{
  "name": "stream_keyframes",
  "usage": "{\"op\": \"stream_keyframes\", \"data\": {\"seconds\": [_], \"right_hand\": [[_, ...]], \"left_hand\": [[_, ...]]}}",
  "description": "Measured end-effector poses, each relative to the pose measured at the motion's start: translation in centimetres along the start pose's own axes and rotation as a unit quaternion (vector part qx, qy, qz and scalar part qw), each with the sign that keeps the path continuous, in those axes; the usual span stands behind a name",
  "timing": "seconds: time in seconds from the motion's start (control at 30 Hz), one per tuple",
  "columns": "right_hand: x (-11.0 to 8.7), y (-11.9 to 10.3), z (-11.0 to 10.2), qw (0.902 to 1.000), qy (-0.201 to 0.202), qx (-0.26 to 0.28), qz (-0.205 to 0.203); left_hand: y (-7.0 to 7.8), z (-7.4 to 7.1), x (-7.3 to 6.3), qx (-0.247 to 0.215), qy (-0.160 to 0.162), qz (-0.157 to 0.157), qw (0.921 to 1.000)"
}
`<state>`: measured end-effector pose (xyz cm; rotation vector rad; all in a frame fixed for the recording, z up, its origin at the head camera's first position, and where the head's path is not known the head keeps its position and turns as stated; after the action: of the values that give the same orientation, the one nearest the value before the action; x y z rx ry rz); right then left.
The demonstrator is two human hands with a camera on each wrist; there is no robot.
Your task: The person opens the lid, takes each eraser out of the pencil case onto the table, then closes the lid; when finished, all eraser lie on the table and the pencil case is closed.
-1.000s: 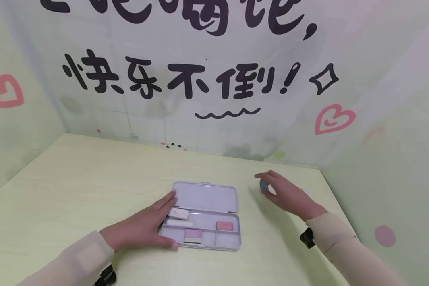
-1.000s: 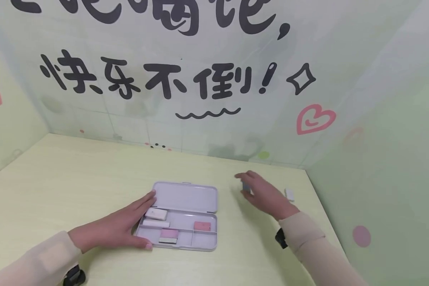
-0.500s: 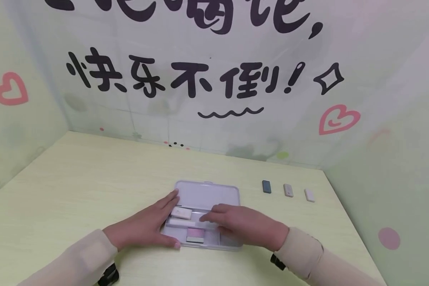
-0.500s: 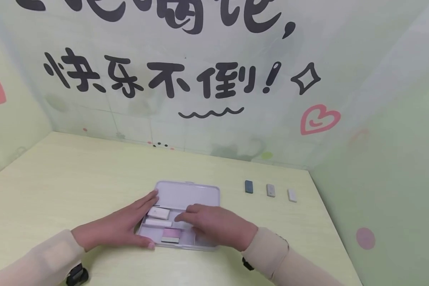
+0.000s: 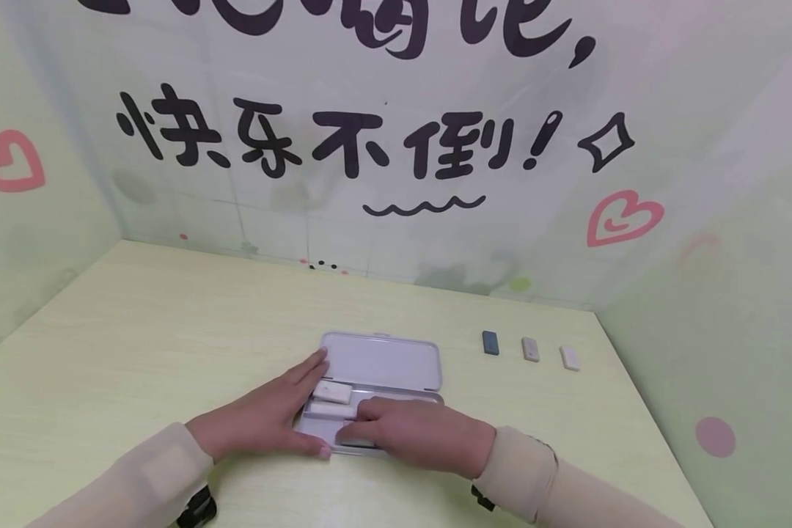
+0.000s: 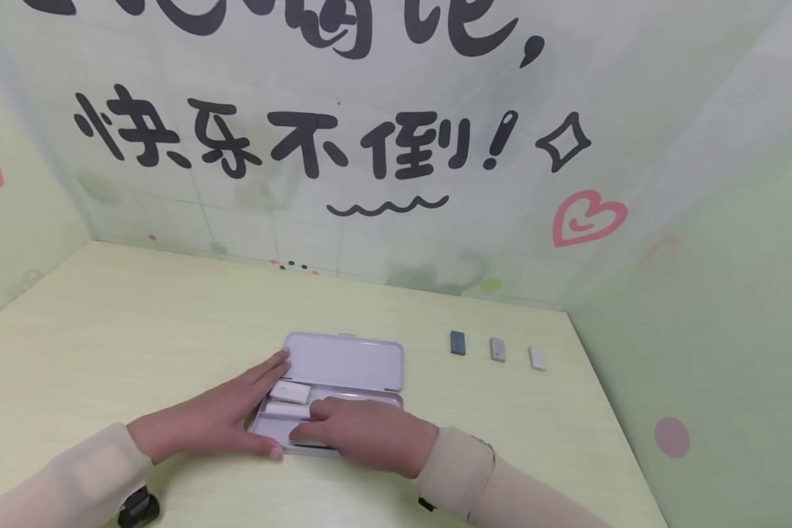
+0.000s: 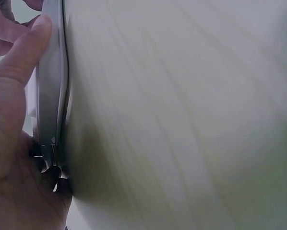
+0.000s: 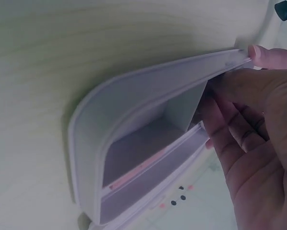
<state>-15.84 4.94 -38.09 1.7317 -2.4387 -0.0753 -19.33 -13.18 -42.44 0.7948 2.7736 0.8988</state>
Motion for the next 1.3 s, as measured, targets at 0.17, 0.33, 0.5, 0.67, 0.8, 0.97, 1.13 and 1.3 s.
{"op": "stream_keyframes", "data": {"seconds": [0.17, 0.33, 0.5, 0.67, 0.8, 0.97, 1.13, 1.3], "right_hand": [[0.4, -0.3, -0.1, 0.9999, -0.010, -0.012, -0.006], [0.8, -0.4, -0.1, 0.9989, -0.023, -0.040, -0.012], [1.0, -0.4, 0.1, 0.9982, -0.019, -0.053, -0.017], [0.9, -0.4, 0.1, 0.9983, -0.021, -0.054, -0.013], [0.8, 0.0, -0.3, 0.9997, -0.012, -0.019, 0.010], [0.6, 1.7, -0.7, 0.9764, 0.013, 0.189, 0.104], [0.1, 3.6, -1.1, 0.9130, 0.062, 0.356, 0.189], [-0.1, 4.4, -1.8, 0.8743, 0.123, 0.415, 0.219]], "left_hand": [[0.1, 0.0, 0.1, 0.000, 0.002, 0.004, 1.0000], [0.1, 0.0, 0.2, 0.001, 0.002, 0.003, 1.0000], [0.0, 0.0, 0.1, 0.002, 0.002, -0.001, 1.0000], [0.0, -0.1, 0.0, 0.005, 0.009, 0.001, 0.9999], [0.1, -0.1, 0.0, 0.006, 0.008, 0.002, 0.9999], [0.2, -0.2, 0.0, -0.001, 0.009, 0.003, 1.0000], [0.2, -0.2, 0.0, 0.000, 0.009, 0.003, 1.0000], [0.2, -0.1, 0.1, 0.001, 0.009, 0.001, 1.0000]]}}
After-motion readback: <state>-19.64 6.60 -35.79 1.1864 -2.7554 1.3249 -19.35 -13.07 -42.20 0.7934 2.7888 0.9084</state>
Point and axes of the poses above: each hand's wrist, its own x-axis towards the middle knuckle, its own z-axis out of the palm, y = z × x, the point moved 6 cm from there along x, towards the middle knuckle, and after that the axes turned 8 degrees about y, right-handed, at the moved point
